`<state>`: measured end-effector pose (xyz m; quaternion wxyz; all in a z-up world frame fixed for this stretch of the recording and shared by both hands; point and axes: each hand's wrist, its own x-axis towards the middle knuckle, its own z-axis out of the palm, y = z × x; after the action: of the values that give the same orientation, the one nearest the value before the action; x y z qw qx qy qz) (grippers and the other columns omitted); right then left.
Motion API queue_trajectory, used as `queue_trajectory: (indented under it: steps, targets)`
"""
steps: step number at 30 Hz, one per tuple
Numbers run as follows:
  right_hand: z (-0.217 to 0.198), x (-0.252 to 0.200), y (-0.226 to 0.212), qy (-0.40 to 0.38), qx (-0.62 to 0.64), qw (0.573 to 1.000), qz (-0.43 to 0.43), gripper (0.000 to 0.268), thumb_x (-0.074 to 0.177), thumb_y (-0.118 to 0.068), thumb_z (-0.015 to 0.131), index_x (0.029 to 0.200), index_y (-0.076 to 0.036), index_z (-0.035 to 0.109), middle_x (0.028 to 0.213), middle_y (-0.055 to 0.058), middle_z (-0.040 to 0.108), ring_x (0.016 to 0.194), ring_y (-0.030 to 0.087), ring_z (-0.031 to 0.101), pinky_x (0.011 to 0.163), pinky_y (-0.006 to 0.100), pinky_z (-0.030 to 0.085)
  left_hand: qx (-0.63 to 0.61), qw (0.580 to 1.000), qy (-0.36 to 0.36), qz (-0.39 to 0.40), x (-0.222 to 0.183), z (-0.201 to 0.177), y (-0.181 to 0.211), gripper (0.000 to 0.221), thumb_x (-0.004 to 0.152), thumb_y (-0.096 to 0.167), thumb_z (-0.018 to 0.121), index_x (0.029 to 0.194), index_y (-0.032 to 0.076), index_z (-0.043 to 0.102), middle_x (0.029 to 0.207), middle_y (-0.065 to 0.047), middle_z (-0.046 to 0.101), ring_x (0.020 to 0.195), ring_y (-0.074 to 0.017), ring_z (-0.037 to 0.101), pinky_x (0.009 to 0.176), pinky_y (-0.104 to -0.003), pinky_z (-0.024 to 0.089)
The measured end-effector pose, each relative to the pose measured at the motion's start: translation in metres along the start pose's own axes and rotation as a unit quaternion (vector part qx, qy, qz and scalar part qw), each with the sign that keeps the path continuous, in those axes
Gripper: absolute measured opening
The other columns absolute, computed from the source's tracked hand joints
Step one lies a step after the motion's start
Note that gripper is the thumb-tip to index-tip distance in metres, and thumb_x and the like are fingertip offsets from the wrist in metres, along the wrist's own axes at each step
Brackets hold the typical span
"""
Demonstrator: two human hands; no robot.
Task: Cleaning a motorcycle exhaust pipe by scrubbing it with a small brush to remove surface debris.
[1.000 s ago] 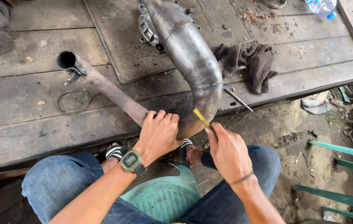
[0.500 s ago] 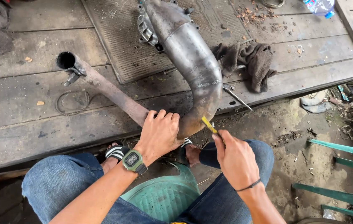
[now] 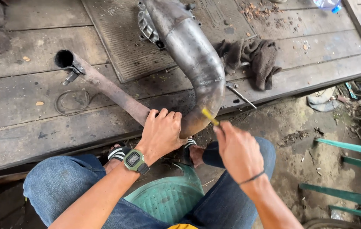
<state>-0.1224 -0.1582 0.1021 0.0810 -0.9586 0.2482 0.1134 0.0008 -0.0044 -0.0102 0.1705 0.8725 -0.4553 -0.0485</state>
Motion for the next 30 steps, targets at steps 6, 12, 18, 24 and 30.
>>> queue_trajectory:
  steps: [6, 12, 18, 24, 30]
  targets:
    - [-0.005, 0.008, 0.015, 0.0, -0.01, 1.0, 0.013, 0.034, 0.104, -0.044, 0.044, 0.118, -0.021, 0.065, 0.095, 0.011, 0.077, 0.088, 0.041, 0.074, 0.078, 0.057, 0.062, 0.011, 1.0, -0.011, 0.0, 0.0, 0.002, 0.0, 0.07, 0.078, 0.06, 0.078, 0.115, 0.002, 0.067, 0.096, -0.013, 0.073, 0.105, -0.0314, 0.068, 0.099, -0.049, 0.047]
    - [-0.001, -0.001, 0.011, -0.013, -0.02, 1.0, -0.006, 0.034, 0.103, -0.044, 0.045, 0.114, -0.02, 0.067, 0.091, 0.013, 0.078, 0.085, 0.041, 0.075, 0.076, 0.059, 0.061, 0.003, 1.0, -0.002, -0.004, 0.0, -0.003, 0.002, 0.066, 0.08, 0.056, 0.078, 0.115, 0.002, 0.067, 0.096, -0.014, 0.073, 0.105, -0.0326, 0.068, 0.099, -0.05, 0.048]
    - [0.005, -0.009, 0.009, -0.023, 0.0, 1.0, -0.007, 0.033, 0.102, -0.04, 0.046, 0.115, -0.019, 0.068, 0.09, 0.013, 0.078, 0.084, 0.041, 0.076, 0.074, 0.055, 0.062, 0.003, 1.0, -0.014, 0.003, 0.001, 0.002, 0.0, 0.067, 0.081, 0.057, 0.075, 0.117, 0.002, 0.066, 0.096, -0.013, 0.072, 0.105, -0.032, 0.068, 0.098, -0.051, 0.047]
    - [-0.002, -0.007, 0.001, -0.011, 0.002, 1.0, 0.003, 0.032, 0.103, -0.039, 0.047, 0.113, -0.017, 0.069, 0.084, 0.015, 0.077, 0.081, 0.039, 0.076, 0.073, 0.055, 0.062, 0.008, 1.0, -0.005, 0.0, 0.001, 0.001, 0.001, 0.065, 0.08, 0.054, 0.077, 0.117, 0.002, 0.067, 0.094, -0.012, 0.072, 0.103, -0.0319, 0.068, 0.096, -0.05, 0.048]
    - [-0.01, 0.008, 0.018, 0.018, 0.0, 1.0, -0.001, 0.032, 0.103, -0.038, 0.048, 0.115, -0.016, 0.067, 0.085, 0.016, 0.076, 0.082, 0.043, 0.074, 0.073, 0.057, 0.061, 0.0, 1.0, 0.012, -0.004, 0.001, -0.003, 0.004, 0.061, 0.079, 0.052, 0.077, 0.111, 0.001, 0.068, 0.091, -0.014, 0.072, 0.1, -0.0337, 0.068, 0.095, -0.05, 0.049]
